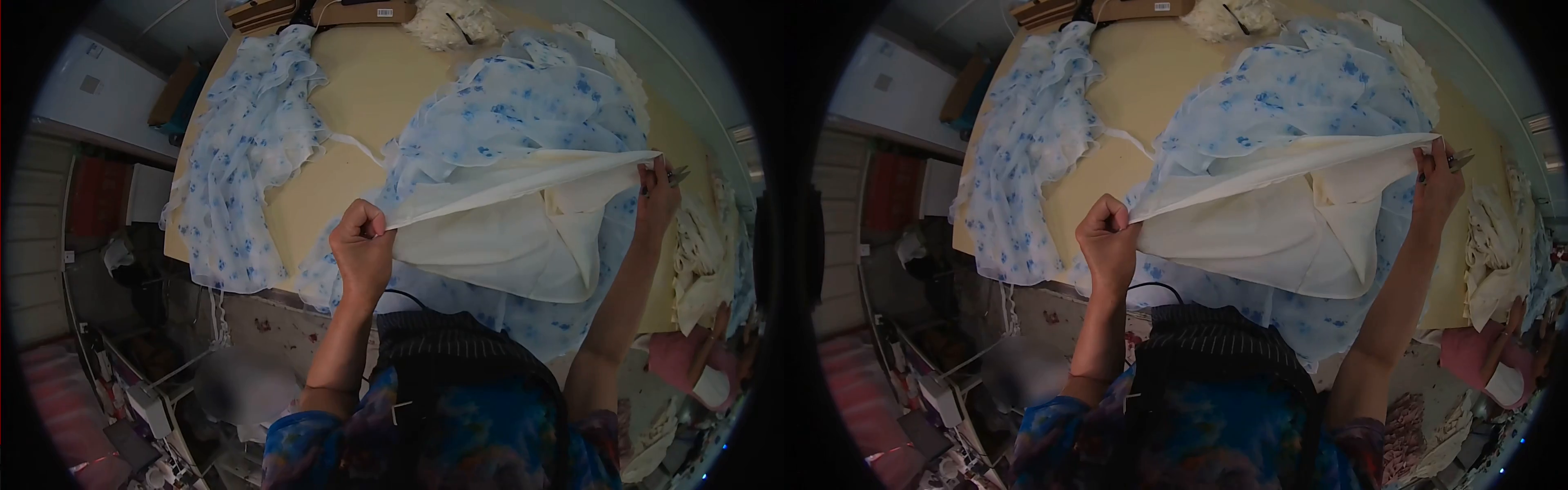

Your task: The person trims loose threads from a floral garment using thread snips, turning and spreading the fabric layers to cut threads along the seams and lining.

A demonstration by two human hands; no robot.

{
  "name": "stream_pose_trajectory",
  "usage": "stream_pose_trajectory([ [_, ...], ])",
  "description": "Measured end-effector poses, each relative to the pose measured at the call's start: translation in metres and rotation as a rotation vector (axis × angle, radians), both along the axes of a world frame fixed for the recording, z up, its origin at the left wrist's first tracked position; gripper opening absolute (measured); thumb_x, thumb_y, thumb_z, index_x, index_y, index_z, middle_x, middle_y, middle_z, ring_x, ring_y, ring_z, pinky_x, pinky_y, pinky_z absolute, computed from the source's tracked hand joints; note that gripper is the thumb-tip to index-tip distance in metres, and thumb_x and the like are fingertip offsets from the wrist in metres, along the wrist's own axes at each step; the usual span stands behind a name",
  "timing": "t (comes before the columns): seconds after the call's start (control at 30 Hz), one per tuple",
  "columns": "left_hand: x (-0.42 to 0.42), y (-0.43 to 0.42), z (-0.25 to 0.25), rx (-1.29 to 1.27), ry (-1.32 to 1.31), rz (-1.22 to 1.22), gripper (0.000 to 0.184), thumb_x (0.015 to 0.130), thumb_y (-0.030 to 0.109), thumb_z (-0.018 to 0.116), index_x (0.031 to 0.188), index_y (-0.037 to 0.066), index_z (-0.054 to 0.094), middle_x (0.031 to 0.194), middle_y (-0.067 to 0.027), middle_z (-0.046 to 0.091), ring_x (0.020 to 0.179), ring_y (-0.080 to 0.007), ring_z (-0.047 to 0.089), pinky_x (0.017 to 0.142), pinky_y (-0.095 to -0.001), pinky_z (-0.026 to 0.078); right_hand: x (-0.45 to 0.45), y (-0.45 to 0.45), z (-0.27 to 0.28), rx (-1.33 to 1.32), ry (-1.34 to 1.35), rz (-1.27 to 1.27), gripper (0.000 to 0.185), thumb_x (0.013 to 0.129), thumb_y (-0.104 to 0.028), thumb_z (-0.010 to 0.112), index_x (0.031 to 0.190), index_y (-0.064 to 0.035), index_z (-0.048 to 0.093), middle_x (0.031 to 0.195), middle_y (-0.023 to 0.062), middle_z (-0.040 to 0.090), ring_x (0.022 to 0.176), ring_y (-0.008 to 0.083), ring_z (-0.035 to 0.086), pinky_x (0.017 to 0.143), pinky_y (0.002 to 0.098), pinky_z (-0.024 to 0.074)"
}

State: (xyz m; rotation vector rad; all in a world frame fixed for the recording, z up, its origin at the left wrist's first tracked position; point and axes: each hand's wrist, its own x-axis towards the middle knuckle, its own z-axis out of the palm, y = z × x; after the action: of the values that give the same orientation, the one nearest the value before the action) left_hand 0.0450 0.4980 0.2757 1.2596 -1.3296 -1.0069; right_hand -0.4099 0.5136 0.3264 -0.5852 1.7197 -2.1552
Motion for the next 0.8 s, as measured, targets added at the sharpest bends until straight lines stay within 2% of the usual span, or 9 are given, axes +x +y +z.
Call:
stream_pose_trajectory([
  [0.1,-0.005,0.003,0.008,0.072,0.026,0.094,0.022,0.073,-0.014,0.064,0.076,0.005,0.056,0.065,0.0069,0.031,0.062,-0.0025,0.030,0.058,-0.0182,0.027,-0.017,0.002,-0.014,-0.031,-0.013,0.093,0.024,0.097,-0.008,0.065,0.112,0.0095,0.061,0.093,0.0068,0.065,0.070,0.0076,0.059,0.083,0.0303,0.0603],
  [0.3,-0.008,0.012,0.009,-0.089,-0.050,0.118,0.021,0.078,-0.013,0.068,0.091,0.003,0.069,0.067,0.0108,0.028,0.061,-0.0011,0.026,0.058,-0.0174,0.022,-0.012,0.001,-0.017,-0.047,-0.041,-0.007,0.022,0.099,-0.007,0.060,0.112,0.0103,0.063,0.105,0.0129,0.066,0.082,0.0137,0.063,0.087,0.0323,0.0606],
  [0.4,-0.015,0.015,0.023,-0.056,-0.020,0.076,0.024,0.078,-0.012,0.070,0.097,0.003,0.071,0.067,0.0105,0.028,0.061,-0.0015,0.025,0.058,-0.0175,0.022,0.012,0.010,-0.014,0.337,0.426,0.000,0.022,0.098,-0.010,0.061,0.114,0.0041,0.066,0.110,0.0112,0.066,0.084,0.0132,0.063,0.081,0.0310,0.0582],
  [0.5,-0.019,0.020,0.033,-0.062,-0.057,0.078,0.028,0.076,-0.008,0.074,0.101,0.004,0.071,0.062,0.0077,0.028,0.058,-0.0032,0.028,0.056,-0.0181,0.027,0.079,0.022,0.001,0.432,0.775,-0.151,0.020,0.097,-0.012,0.062,0.112,-0.0017,0.069,0.103,0.0070,0.067,0.078,0.0102,0.061,0.070,0.0259,0.0520],
  [0.57,-0.021,0.022,0.031,-0.117,-0.081,0.072,0.027,0.076,-0.007,0.075,0.101,0.003,0.071,0.061,0.0075,0.029,0.056,-0.0032,0.028,0.054,-0.0182,0.026,0.136,0.040,0.006,0.387,0.590,0.074,0.015,0.095,-0.009,0.064,0.107,-0.0030,0.071,0.092,0.0036,0.067,0.069,0.0062,0.056,0.061,0.0211,0.0430],
  [0.6,-0.022,0.024,0.030,-0.146,-0.092,0.068,0.027,0.076,-0.007,0.075,0.101,0.003,0.071,0.061,0.0074,0.030,0.056,-0.0032,0.028,0.053,-0.0183,0.026,0.164,0.049,-0.001,0.194,0.437,0.298,0.011,0.093,-0.006,0.065,0.102,-0.0036,0.071,0.083,0.0011,0.064,0.063,0.0046,0.051,0.058,0.0197,0.0399],
  [0.63,-0.023,0.027,0.030,-0.157,-0.100,0.056,0.027,0.077,-0.008,0.074,0.101,0.003,0.070,0.062,0.0080,0.030,0.057,-0.0029,0.028,0.054,-0.0182,0.025,0.197,0.059,0.002,0.203,0.350,0.474,0.011,0.090,-0.002,0.068,0.100,-0.0047,0.071,0.085,0.0016,0.064,0.062,0.0038,0.049,0.057,0.0192,0.0393],
  [0.73,-0.026,0.037,0.028,-0.193,-0.120,0.014,0.026,0.078,-0.008,0.074,0.102,0.004,0.070,0.064,0.0088,0.032,0.058,-0.0022,0.028,0.055,-0.0181,0.023,0.261,0.063,0.007,0.160,0.663,0.711,0.033,0.078,-0.002,0.079,0.108,-0.0069,0.068,0.103,0.0068,0.064,0.065,0.0110,0.058,0.054,0.0238,0.0450],
  [0.8,-0.027,0.043,0.025,-0.223,-0.131,-0.016,0.026,0.078,-0.006,0.074,0.102,0.004,0.070,0.064,0.0085,0.033,0.058,-0.0022,0.029,0.054,-0.0183,0.024,0.283,0.054,-0.005,0.064,0.760,0.635,0.035,0.076,0.003,0.076,0.108,-0.0067,0.067,0.095,0.0086,0.065,0.065,0.0192,0.063,0.056,0.0295,0.0512],
])
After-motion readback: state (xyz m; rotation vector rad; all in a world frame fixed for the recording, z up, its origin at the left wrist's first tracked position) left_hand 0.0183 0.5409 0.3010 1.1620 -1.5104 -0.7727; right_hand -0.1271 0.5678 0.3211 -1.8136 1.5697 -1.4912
